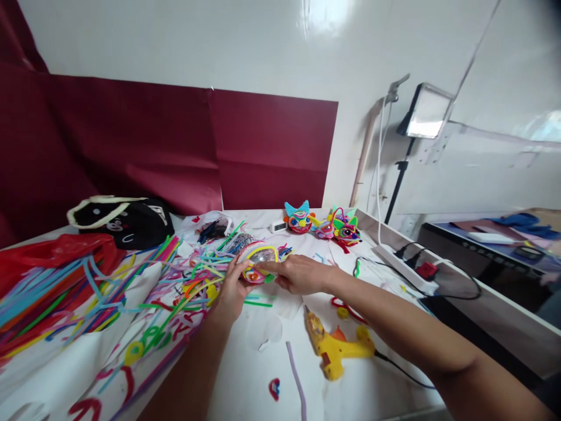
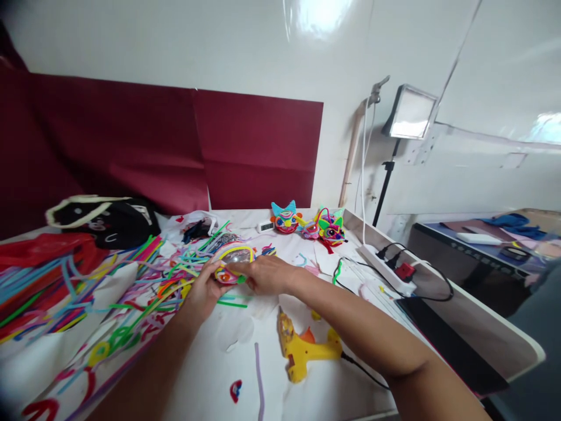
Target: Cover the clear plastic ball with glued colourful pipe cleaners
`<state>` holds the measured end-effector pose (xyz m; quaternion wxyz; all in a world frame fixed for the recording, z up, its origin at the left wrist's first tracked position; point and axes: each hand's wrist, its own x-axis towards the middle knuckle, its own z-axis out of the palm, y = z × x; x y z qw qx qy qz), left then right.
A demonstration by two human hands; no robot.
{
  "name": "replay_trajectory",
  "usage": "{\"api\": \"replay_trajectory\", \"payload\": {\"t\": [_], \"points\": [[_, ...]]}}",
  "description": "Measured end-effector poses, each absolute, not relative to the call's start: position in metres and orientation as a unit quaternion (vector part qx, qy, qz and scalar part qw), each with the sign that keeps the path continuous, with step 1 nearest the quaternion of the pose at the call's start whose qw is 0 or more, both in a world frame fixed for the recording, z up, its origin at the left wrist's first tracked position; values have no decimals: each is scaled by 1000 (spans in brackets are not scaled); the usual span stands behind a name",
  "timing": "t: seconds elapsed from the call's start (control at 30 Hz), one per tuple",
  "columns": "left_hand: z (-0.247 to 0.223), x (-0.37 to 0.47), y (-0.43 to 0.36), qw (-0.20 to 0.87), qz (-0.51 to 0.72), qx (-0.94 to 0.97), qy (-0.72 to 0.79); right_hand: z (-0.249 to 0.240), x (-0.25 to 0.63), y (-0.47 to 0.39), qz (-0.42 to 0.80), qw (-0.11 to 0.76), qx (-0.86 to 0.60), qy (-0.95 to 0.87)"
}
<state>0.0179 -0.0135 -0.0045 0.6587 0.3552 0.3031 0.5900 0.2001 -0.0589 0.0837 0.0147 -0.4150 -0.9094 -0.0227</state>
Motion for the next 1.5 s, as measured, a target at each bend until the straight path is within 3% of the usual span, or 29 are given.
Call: {"api": "replay_trajectory", "payload": {"t": [0.9, 1.5], "points": [[0, 16, -17, 677, 577, 346, 298, 84, 199, -64, -6, 24, -419, -908], [5, 23, -25, 692, 568, 343, 285, 71, 212, -75, 10, 75, -424, -902]]}}
